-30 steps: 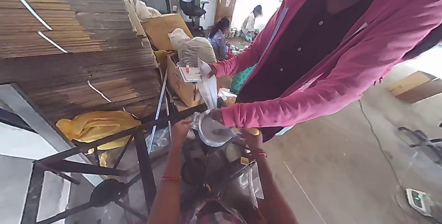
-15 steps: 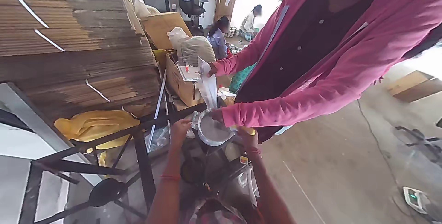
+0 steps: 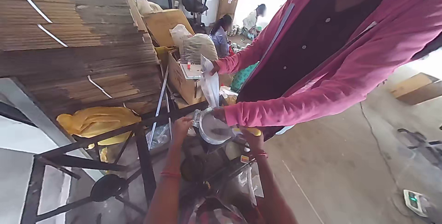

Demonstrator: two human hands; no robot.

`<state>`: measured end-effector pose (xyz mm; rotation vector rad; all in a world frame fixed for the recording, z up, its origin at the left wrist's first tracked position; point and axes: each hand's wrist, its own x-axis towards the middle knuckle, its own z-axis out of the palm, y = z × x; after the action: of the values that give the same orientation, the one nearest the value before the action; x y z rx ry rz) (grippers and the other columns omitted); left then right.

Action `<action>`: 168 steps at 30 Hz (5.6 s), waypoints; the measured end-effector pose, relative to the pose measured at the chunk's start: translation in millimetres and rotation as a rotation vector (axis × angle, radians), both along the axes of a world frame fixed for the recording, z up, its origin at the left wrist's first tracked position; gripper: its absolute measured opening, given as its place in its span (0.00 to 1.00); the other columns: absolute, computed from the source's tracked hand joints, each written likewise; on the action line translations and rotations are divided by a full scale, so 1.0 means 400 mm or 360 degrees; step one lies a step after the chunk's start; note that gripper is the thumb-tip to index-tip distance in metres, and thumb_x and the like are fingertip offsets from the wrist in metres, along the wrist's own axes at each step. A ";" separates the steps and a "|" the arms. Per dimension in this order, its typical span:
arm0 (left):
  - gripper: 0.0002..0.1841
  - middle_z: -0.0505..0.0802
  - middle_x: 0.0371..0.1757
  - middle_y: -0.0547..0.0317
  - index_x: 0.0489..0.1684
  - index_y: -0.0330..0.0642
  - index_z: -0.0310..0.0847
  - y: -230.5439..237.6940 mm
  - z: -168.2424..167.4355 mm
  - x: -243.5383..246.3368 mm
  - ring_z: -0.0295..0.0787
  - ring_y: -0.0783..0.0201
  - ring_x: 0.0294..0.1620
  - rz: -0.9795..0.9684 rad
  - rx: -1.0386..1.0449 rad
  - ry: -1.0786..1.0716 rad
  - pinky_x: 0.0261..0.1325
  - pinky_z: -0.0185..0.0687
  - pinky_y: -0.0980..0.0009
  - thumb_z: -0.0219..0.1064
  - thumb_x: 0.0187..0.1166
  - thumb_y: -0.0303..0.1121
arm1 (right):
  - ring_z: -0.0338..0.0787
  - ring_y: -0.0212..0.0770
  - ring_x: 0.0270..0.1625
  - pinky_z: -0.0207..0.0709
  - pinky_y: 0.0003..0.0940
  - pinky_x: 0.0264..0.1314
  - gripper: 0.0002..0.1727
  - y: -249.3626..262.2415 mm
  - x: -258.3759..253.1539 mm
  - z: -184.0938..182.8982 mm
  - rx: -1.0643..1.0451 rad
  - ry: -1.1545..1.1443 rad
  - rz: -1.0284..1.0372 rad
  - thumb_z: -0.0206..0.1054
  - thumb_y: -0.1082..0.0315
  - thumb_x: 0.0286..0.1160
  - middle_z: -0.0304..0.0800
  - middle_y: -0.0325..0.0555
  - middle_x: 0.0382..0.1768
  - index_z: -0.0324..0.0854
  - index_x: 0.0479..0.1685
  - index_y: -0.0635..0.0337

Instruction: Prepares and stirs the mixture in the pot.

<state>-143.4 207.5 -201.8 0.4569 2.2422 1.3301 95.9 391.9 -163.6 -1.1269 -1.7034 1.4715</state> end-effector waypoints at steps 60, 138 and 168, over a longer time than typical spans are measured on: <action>0.16 0.93 0.58 0.41 0.62 0.35 0.87 0.002 0.020 -0.003 0.91 0.48 0.58 -0.0046 -0.0011 -0.0026 0.67 0.81 0.47 0.69 0.83 0.34 | 0.95 0.40 0.34 0.93 0.36 0.41 0.09 -0.024 -0.033 -0.026 0.0009 0.0172 0.0014 0.74 0.78 0.70 0.94 0.52 0.35 0.85 0.45 0.75; 0.17 0.93 0.57 0.40 0.62 0.37 0.88 0.005 0.001 -0.005 0.90 0.43 0.60 -0.0044 -0.0069 0.0019 0.69 0.78 0.41 0.69 0.84 0.38 | 0.96 0.47 0.34 0.94 0.42 0.39 0.12 0.029 0.016 -0.048 -0.0211 0.0225 -0.0175 0.71 0.78 0.75 0.93 0.59 0.38 0.80 0.52 0.77; 0.16 0.94 0.56 0.40 0.61 0.36 0.88 0.006 0.007 -0.005 0.90 0.43 0.59 -0.0055 -0.0071 0.0051 0.68 0.79 0.42 0.70 0.83 0.36 | 0.95 0.49 0.33 0.93 0.43 0.37 0.13 0.050 -0.011 -0.074 -0.0323 0.0269 -0.0247 0.68 0.77 0.78 0.92 0.62 0.38 0.79 0.55 0.78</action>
<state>-145.5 210.0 -199.1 0.5018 2.2749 1.2609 91.6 411.8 -193.2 -1.1744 -1.3455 1.6184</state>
